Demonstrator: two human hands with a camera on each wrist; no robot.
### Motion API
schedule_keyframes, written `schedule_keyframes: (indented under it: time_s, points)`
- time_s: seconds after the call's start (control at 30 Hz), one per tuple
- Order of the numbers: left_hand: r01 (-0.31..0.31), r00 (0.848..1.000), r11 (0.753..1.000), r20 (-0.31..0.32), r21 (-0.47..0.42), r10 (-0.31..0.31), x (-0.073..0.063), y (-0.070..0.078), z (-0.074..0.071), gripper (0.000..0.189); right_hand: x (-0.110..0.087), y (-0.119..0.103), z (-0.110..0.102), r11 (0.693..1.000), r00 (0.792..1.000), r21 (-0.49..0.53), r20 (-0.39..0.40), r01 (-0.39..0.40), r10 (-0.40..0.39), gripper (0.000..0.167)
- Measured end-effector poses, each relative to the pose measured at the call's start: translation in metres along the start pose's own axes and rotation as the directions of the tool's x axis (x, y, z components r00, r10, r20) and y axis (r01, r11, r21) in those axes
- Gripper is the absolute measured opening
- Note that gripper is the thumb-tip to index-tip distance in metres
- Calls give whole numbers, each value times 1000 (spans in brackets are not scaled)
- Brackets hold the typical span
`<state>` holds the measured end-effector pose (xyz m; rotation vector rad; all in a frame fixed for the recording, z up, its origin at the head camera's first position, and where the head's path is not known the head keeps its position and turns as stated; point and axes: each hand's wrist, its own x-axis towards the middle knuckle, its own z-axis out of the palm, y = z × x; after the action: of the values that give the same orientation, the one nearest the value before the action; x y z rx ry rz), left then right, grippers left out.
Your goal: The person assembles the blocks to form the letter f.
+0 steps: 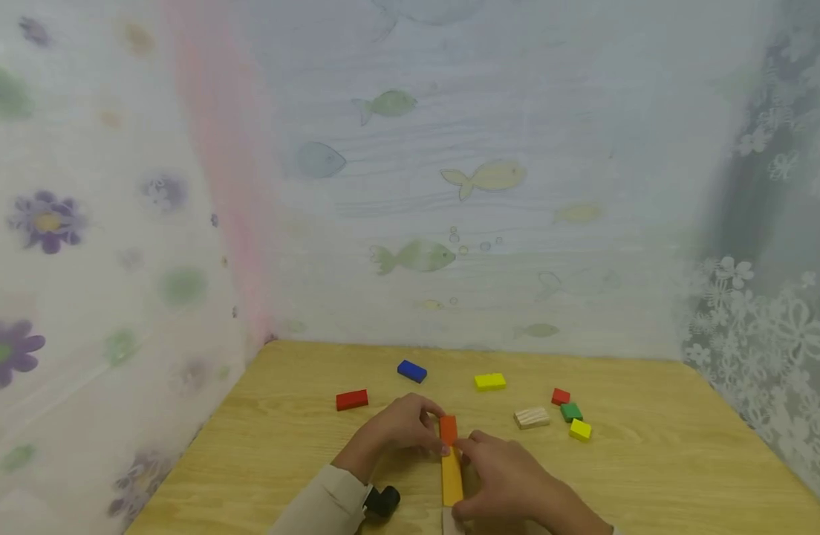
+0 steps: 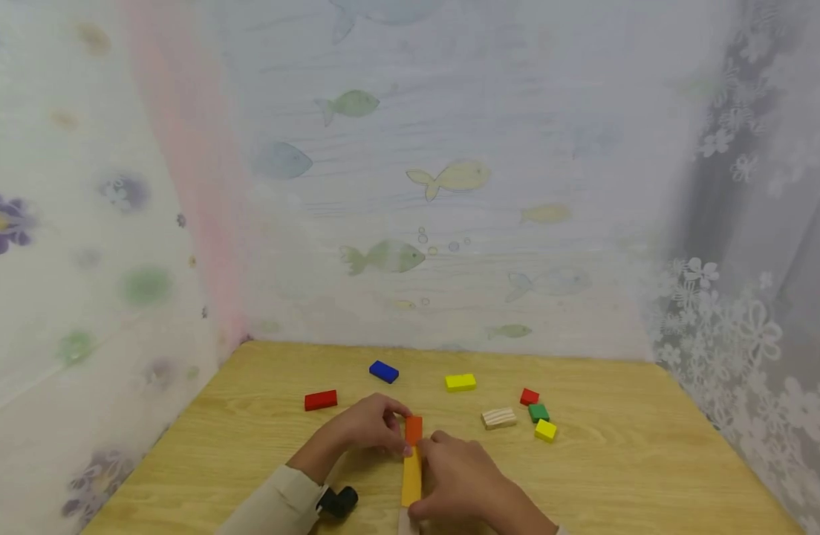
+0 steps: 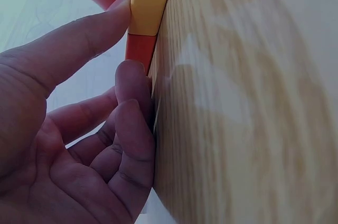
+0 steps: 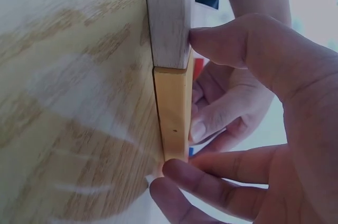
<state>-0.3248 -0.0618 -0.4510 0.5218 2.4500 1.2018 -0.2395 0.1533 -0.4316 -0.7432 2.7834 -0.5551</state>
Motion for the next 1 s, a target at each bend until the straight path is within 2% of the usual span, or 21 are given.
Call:
schedule_keyframes:
  time_s: [0.27,0.53,0.67,0.8,1.0]
  points:
    - [-2,1000,1000,-5,-7,1,1,3,1,57,-3,7,-8,999,997,-3,-54,46,-46,79]
    - [-7,1000,1000,22,-4,7,0,0,1,59,-9,26,-26,991,984,65,-147,114,-104,51]
    - [-2,1000,1000,31,-16,3,0,-2,0,59,-7,39,-35,986,969,58,-203,154,-140,42]
    - [3,1000,1000,29,-15,-3,1,-2,-1,59,-4,54,-44,984,945,42,-290,174,-155,37]
    - [-18,999,1000,39,5,18,3,-1,-1,60,-5,82,-52,983,911,62,-390,171,-134,38]
